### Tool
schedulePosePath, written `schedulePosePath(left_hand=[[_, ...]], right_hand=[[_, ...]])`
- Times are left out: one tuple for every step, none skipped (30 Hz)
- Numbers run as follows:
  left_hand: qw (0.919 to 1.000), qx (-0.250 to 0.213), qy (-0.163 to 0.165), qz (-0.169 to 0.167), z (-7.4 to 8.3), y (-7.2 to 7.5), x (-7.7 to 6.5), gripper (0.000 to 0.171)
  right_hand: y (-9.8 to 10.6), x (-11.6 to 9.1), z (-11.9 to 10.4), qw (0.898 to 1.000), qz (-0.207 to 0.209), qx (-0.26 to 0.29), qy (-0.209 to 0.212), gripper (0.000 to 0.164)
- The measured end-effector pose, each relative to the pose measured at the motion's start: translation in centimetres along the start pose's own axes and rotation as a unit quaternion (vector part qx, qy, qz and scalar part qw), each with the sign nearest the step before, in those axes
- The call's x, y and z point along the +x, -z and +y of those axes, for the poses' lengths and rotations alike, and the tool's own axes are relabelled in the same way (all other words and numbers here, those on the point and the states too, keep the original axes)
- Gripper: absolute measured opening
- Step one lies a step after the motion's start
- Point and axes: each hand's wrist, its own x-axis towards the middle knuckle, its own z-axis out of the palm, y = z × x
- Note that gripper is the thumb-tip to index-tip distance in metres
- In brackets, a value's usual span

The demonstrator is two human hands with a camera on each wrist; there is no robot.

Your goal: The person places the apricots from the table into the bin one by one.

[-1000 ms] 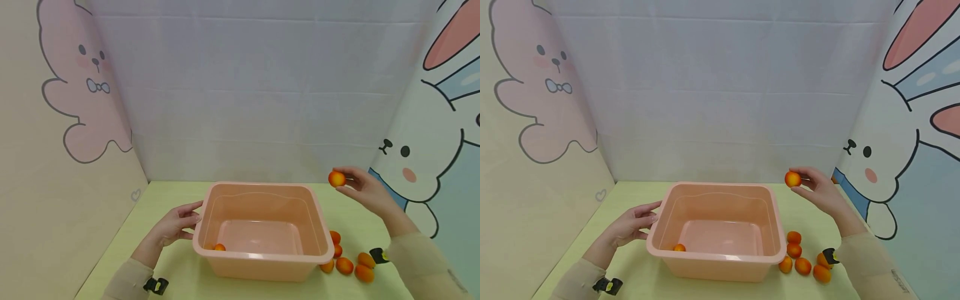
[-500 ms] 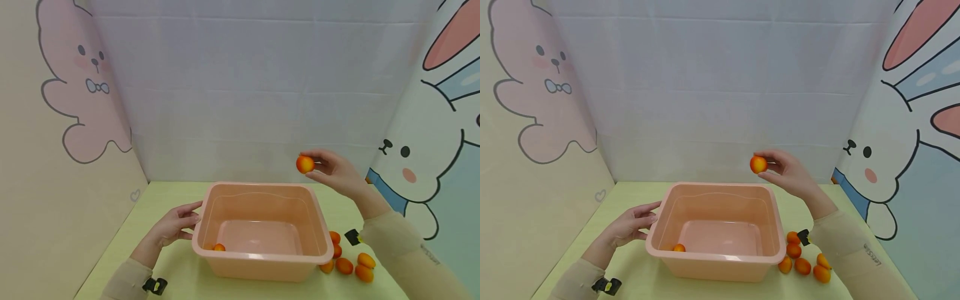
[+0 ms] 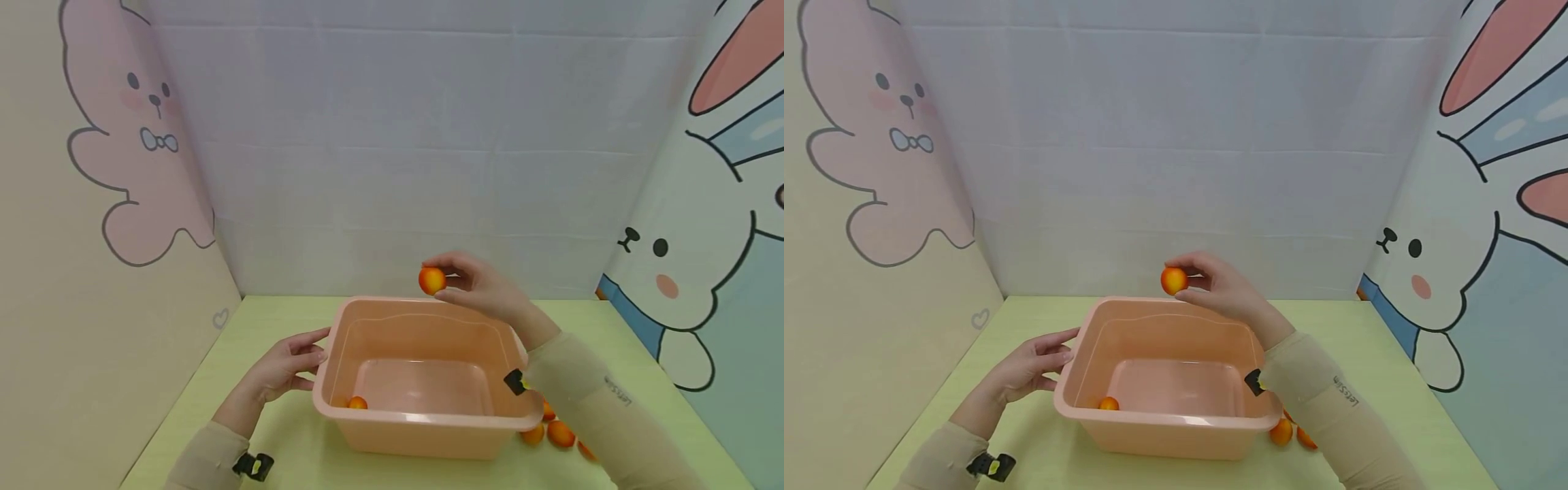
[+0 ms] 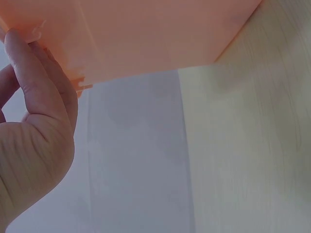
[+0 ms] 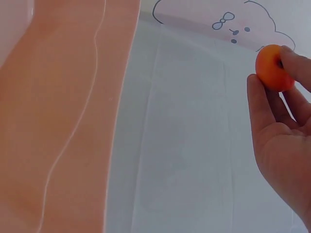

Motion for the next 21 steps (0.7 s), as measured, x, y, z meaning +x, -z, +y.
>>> schedulePosePath(left_hand=[[1.0,-0.001,0.0,0.001,0.0,0.0,0.0,0.066],[1.0,-0.002,0.0,0.001,0.0,0.0,-0.1,0.066],[1.0,-0.002,0.0,0.001,0.0,0.0,-0.1,0.066],[1.0,-0.003,0.0,0.001,0.0,-0.1,-0.1,0.066],[1.0,-0.004,0.0,0.0,0.1,-0.1,-0.1,0.066],[1.0,-0.003,0.0,0.001,0.0,-0.1,-0.1,0.066],[1.0,-0.003,0.0,0.0,0.0,-0.1,-0.1,0.066],[1.0,-0.002,-0.001,0.0,0.0,-0.1,-0.1,0.066],[1.0,-0.002,-0.001,0.0,0.0,-0.1,0.0,0.066],[1.0,-0.002,-0.001,0.0,-0.1,-0.1,0.0,0.066],[1.0,-0.002,-0.001,0.0,-0.1,0.0,0.0,0.066],[1.0,-0.001,-0.002,-0.001,-0.1,0.0,0.0,0.066],[1.0,-0.002,-0.002,-0.001,-0.2,0.0,0.0,0.066],[1.0,-0.003,-0.003,-0.002,-0.2,0.0,0.0,0.066],[1.0,-0.003,-0.003,-0.002,-0.2,0.0,0.0,0.066],[1.0,-0.003,-0.003,-0.002,-0.2,0.0,0.0,0.066],[1.0,-0.003,-0.004,-0.003,-0.2,0.0,0.0,0.066],[1.0,-0.003,-0.005,-0.004,-0.2,0.0,0.0,0.066],[1.0,-0.004,-0.005,-0.004,-0.2,0.0,0.0,0.066],[1.0,-0.004,-0.006,-0.005,-0.1,0.0,0.0,0.066],[1.0,-0.004,-0.006,-0.005,-0.1,0.0,0.0,0.066]], right_hand=[[-0.3,0.2,0.2,1.0,-0.002,0.007,-0.007,0.047],[-0.7,0.5,0.5,1.0,-0.003,0.012,-0.013,0.047],[-1.0,0.7,0.8,1.0,-0.004,0.016,-0.02,0.047],[-1.3,0.9,1.0,1.0,-0.006,0.017,-0.024,0.047],[-1.6,1.1,1.3,0.999,-0.009,0.016,-0.026,0.047],[-2.0,1.3,1.5,0.999,-0.013,0.014,-0.03,0.047],[-2.3,1.5,1.8,0.999,-0.017,0.01,-0.034,0.047],[-2.6,1.7,2.0,0.999,-0.021,0.006,-0.038,0.047],[-2.9,1.9,2.3,0.999,-0.026,0.006,-0.04,0.047],[-3.3,2.1,2.5,0.999,-0.031,0.007,-0.043,0.047],[-3.6,2.3,2.7,0.998,-0.036,0.011,-0.045,0.047],[-4.0,2.5,3.0,0.998,-0.039,0.014,-0.046,0.047],[-4.4,2.7,3.3,0.998,-0.042,0.02,-0.047,0.046],[-4.7,2.8,3.6,0.998,-0.045,0.023,-0.049,0.046],[-5.1,3.0,3.8,0.997,-0.05,0.026,-0.053,0.046],[-5.5,3.1,4.0,0.997,-0.053,0.026,-0.059,0.046],[-5.8,3.3,4.2,0.996,-0.056,0.027,-0.065,0.045],[-6.1,3.3,4.4,0.995,-0.059,0.026,-0.072,0.045],[-6.4,3.4,4.5,0.994,-0.063,0.025,-0.081,0.045],[-6.7,3.5,4.7,0.994,-0.067,0.023,-0.088,0.045],[-7.0,3.5,4.8,0.993,-0.071,0.022,-0.092,0.045]])
